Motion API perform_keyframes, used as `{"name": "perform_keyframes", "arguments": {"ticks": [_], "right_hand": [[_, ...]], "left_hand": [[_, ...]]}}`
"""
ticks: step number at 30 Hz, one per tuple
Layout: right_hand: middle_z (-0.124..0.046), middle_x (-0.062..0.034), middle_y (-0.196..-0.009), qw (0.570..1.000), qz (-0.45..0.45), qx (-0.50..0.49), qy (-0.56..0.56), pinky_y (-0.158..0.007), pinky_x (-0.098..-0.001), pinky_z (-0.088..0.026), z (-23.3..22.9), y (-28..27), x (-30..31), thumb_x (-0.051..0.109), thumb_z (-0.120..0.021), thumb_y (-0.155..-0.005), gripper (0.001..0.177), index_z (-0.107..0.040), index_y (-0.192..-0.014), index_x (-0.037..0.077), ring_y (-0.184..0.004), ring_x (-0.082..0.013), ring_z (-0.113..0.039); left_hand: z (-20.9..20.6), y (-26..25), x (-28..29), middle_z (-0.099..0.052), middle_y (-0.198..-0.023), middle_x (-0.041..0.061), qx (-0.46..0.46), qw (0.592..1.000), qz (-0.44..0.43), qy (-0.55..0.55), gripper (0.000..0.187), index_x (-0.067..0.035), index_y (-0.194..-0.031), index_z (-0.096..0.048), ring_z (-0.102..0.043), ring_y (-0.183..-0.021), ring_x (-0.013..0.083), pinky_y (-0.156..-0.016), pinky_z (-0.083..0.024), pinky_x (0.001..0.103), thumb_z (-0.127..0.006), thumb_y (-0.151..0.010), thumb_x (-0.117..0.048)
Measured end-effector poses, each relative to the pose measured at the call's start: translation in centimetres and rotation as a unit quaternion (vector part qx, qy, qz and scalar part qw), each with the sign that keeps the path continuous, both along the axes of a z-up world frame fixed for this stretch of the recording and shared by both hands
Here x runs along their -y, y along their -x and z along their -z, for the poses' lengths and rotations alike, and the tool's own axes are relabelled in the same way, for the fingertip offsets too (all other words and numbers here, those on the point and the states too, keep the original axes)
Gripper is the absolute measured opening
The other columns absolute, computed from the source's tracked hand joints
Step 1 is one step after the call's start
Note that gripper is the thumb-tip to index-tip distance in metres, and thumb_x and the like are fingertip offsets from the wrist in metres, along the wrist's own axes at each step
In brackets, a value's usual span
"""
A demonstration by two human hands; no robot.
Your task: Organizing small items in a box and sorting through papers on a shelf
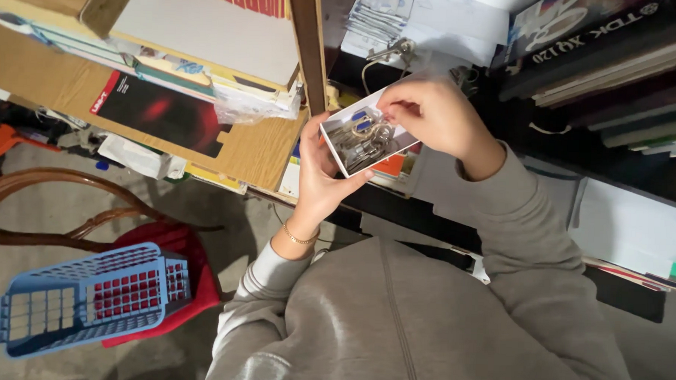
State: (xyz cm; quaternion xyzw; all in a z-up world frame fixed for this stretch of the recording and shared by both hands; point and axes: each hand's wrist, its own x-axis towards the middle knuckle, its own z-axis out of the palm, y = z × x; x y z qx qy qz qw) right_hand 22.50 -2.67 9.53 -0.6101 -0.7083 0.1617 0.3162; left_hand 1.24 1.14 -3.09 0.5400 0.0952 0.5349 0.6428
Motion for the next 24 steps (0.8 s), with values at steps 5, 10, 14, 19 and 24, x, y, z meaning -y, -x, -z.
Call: {"name": "perform_keyframes", "arguments": {"ticks": [5, 10, 14, 19, 24], "right_hand": [[-0.078, -0.005, -0.086, 1.0, 0.017, -0.02, 0.013, -0.076, -0.039, -0.061, 0.3, -0.9, 0.4, 0.01, -0.069, -0.095, 0.014, -0.077, -0.106, 0.016, -0.091, -0.0231, -0.076], [-0.075, -0.0145, -0.085, 0.988, 0.0, -0.084, -0.132, -0.066, -0.0398, -0.061, -2.5, -2.8, 2.3, 0.003, -0.066, -0.102, 0.013, -0.078, -0.108, 0.005, -0.079, -0.0305, -0.073], [-0.068, -0.0187, -0.094, 0.956, 0.067, -0.185, -0.218, -0.076, -0.039, -0.065, -3.8, -7.4, 4.7, -0.01, -0.068, -0.107, 0.009, -0.072, -0.115, -0.01, -0.086, -0.0301, -0.074], [-0.07, -0.0178, -0.09, 0.973, 0.144, -0.023, -0.181, -0.071, -0.0434, -0.062, -1.2, -10.7, 4.0, -0.005, -0.075, -0.101, 0.012, -0.076, -0.112, -0.001, -0.083, -0.0338, -0.072], [-0.073, -0.0205, -0.109, 0.969, 0.189, 0.156, 0.022, -0.081, -0.051, -0.058, 0.6, -9.9, 2.5, 0.007, -0.073, -0.093, 0.017, -0.077, -0.11, 0.003, -0.093, -0.04, -0.071]], "left_hand": [[0.5, -0.5, -0.7, -0.044, -0.146, 0.014, 0.004, 1.0, -0.003, -0.002, 0.111, -0.007, -0.152, -0.026, -0.059, -0.127, 0.0333, -0.099, -0.061, 0.044, -0.095, -0.066, 0.007], [0.1, -1.3, -1.3, -0.044, -0.144, 0.012, 0.025, 1.0, -0.005, -0.007, 0.111, -0.006, -0.151, -0.028, -0.057, -0.127, 0.0313, -0.102, -0.06, 0.044, -0.096, -0.064, 0.006], [-0.3, -1.1, -2.6, -0.042, -0.144, 0.012, 0.032, 0.999, -0.02, -0.018, 0.114, -0.005, -0.15, -0.028, -0.057, -0.128, 0.0336, -0.102, -0.059, 0.047, -0.098, -0.06, 0.004], [-1.3, -0.9, -3.8, -0.041, -0.147, 0.011, 0.017, 0.999, -0.03, -0.029, 0.116, -0.007, -0.152, -0.025, -0.056, -0.129, 0.0322, -0.103, -0.059, 0.046, -0.096, -0.061, 0.005], [-1.9, -1.1, -4.8, -0.038, -0.15, 0.011, 0.016, 0.998, -0.049, -0.032, 0.112, -0.005, -0.151, -0.026, -0.055, -0.129, 0.0345, -0.103, -0.059, 0.047, -0.093, -0.063, 0.009]]}}
